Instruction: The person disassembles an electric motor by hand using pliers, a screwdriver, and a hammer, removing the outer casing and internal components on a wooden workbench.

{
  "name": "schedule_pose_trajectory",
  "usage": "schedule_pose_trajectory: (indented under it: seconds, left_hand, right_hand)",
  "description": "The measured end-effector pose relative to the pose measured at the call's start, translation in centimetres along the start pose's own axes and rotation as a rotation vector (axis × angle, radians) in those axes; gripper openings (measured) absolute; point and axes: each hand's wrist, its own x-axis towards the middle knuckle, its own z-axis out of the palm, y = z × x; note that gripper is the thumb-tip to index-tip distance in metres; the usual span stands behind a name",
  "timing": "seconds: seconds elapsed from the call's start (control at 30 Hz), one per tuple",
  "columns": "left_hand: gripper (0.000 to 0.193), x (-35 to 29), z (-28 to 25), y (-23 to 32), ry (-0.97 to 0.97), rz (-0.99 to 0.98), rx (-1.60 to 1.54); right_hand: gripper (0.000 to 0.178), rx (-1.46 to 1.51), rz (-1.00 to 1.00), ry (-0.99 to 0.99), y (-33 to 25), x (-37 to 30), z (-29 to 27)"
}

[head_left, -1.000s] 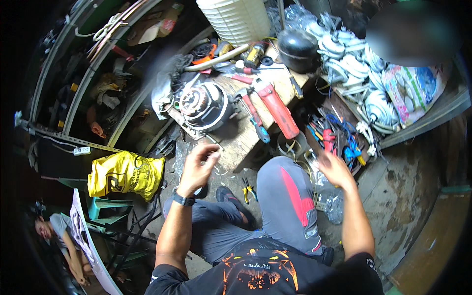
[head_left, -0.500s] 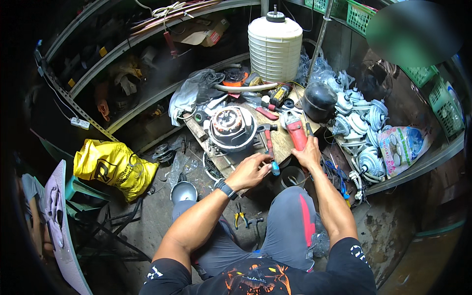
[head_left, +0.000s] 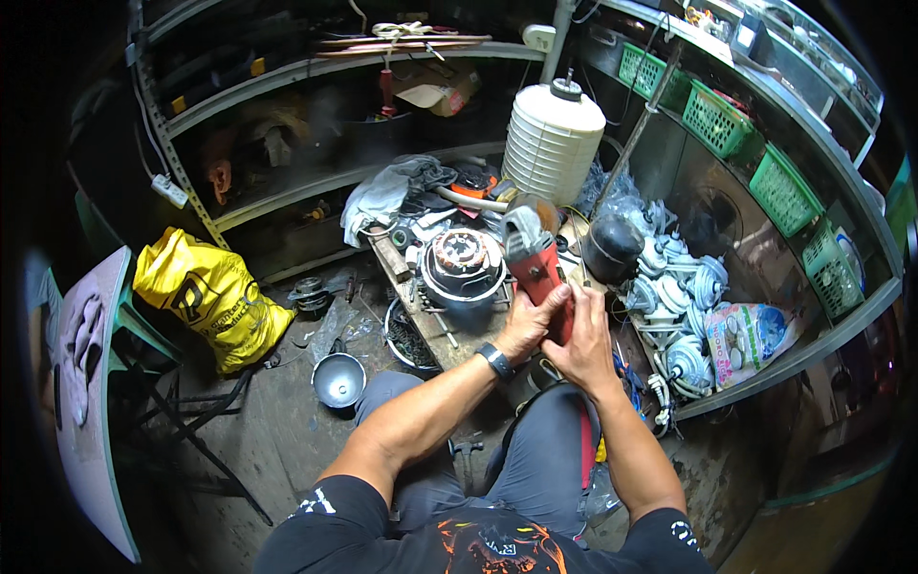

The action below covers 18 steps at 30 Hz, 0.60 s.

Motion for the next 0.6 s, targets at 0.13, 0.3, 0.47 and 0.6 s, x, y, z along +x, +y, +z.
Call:
schedule_pose_trajectory:
  seconds: [0.13, 0.3, 0.47, 0.6]
  left_hand:
    - [0.061, 1.2, 0.1, 6.5, 0.029, 0.3, 0.128]
    - [0.063, 2.5, 2.0, 15.8, -0.066, 0.556, 0.355]
    - [0.065, 1.6, 1.2, 25.7, -0.078, 0.546, 1.163]
    - [0.083, -0.5, 2.5, 25.8, -0.146, 0.316, 1.469]
  right_hand:
    - [0.11, 0.572, 0.28, -0.177, 1.9, -3.5, 0.8]
    - [0.035, 0.745, 0.277, -0.939, 3.1, -3.6, 6.4]
    - [0.028, 0.642, 0.438, -0.556, 9.3, -0.9, 2.2]
    - [0.03, 0.032, -0.184, 0.021, 7.8, 4.6, -9.1]
